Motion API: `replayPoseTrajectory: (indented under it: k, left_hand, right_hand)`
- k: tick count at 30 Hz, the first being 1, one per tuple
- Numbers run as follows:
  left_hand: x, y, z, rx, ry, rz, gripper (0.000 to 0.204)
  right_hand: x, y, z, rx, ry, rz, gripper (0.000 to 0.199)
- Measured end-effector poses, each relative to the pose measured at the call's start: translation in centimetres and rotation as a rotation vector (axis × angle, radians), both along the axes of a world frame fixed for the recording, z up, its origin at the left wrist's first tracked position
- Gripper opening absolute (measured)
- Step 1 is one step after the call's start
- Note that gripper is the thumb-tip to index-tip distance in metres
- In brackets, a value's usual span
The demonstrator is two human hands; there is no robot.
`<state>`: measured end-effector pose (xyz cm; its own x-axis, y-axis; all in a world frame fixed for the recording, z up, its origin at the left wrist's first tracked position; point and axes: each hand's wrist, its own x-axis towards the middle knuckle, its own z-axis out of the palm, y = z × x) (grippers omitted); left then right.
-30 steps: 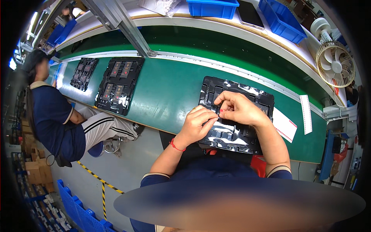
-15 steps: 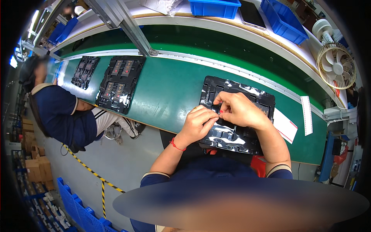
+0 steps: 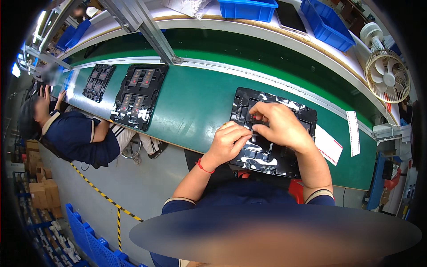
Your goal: Assembling small electronic components into trays on a production line.
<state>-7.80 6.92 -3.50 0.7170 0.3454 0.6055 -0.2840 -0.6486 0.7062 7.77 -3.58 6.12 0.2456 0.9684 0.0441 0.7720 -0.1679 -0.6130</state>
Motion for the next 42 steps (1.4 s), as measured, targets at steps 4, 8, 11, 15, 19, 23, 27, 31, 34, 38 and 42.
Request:
replayPoseTrajectory:
  k: [4,8,11,15,19,23,27,31,34,38,42]
  left_hand:
    - [0.0,0.0,-0.1,0.015,-0.009,-0.002,0.009]
    - [0.0,0.0,0.0,0.012,0.005,0.013,0.010]
    - [-0.1,0.0,0.0,0.017,0.009,0.013,0.010]
    - [-0.1,-0.1,0.2,0.016,-0.001,0.013,0.010]
    - [0.2,-0.2,0.3,0.023,-0.014,0.012,0.012]
    - [0.0,0.0,0.3,0.038,0.011,0.020,0.015]
    - [-0.1,0.0,0.1,0.046,0.021,0.016,0.014]
    - [-0.5,0.0,0.7,0.189,0.055,-0.068,0.014]
    - [-1.7,0.0,1.7,0.341,0.131,-0.114,0.017]
    - [-2.2,-0.6,1.9,0.359,0.214,-0.090,0.023]
    - [-0.8,-0.9,3.0,0.329,0.189,-0.061,0.021]
  right_hand:
    - [-0.4,-0.8,1.0,0.137,-0.134,0.086,0.011]
    - [-1.8,-1.0,0.7,0.120,-0.340,0.115,0.008]
    - [-2.1,-1.0,0.3,0.089,-0.442,0.119,0.009]
    - [-2.0,-0.9,-0.7,0.123,-0.477,0.147,0.009]
    - [-1.8,-0.8,-1.0,0.183,-0.493,0.174,0.009]
    - [-2.2,-0.3,-2.6,0.240,-0.541,0.163,0.013]
    - [-2.8,-1.1,-3.4,0.239,-0.571,0.179,0.008]
    - [-1.4,-5.6,-1.1,0.253,-0.323,0.110,0.036]
    - [3.5,-11.0,-1.8,0.405,-0.211,-0.264,0.032]
    - [11.1,-20.2,-7.2,0.247,-0.499,-0.873,0.007]
    - [13.7,-26.0,-11.8,0.078,-0.376,-0.987,0.016]
